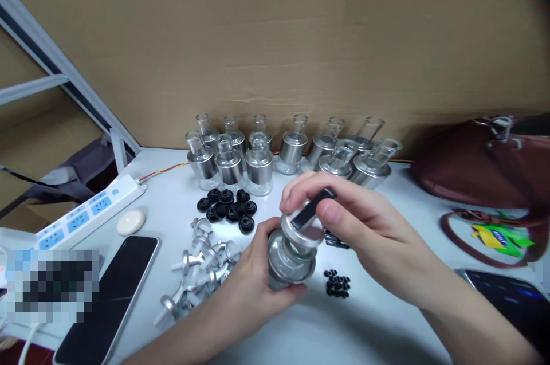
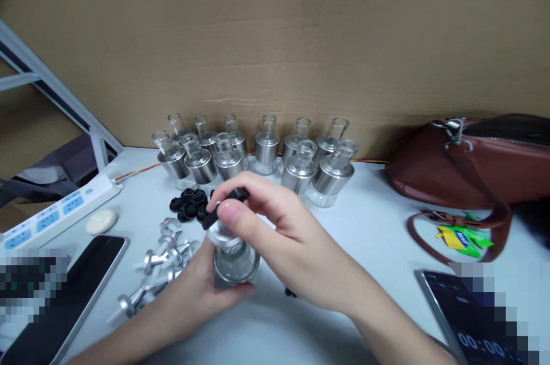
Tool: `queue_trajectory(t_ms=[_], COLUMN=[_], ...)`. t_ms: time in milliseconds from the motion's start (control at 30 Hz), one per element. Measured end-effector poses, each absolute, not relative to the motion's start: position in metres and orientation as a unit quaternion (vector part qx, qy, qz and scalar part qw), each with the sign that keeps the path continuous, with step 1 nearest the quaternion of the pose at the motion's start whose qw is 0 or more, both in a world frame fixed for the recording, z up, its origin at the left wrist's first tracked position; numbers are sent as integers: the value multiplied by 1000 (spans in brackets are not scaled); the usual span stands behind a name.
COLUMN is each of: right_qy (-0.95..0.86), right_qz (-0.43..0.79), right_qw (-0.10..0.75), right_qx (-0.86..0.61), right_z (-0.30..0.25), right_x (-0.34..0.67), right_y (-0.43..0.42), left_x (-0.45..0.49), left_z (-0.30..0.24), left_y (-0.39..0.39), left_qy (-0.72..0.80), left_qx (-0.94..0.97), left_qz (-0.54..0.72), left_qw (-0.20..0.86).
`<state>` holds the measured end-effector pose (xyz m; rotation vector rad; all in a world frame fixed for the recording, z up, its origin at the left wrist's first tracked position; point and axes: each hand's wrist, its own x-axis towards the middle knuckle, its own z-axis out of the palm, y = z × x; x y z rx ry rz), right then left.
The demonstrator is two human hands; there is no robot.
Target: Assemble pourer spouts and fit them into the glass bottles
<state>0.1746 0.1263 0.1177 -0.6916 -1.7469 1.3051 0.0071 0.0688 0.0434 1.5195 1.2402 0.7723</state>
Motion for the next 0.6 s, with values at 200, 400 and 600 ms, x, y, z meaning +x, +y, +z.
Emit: queue_trajectory(t_ms=[200,400,600], right_qy=[-723,-684,-582], right_qz=[493,504,610], right_qw=[399,437,456], right_qx=[-272,-295,-286], right_z=[114,105,85], right_x=[175,170,153], right_y=[136,141,139], left_x=[7,6,7], left_z=[51,54,51], left_y=[70,70,70], left_qy=[527,528,494], left_qx=[606,585,562], left_qz=[284,278,309], left_qw=[524,549,586])
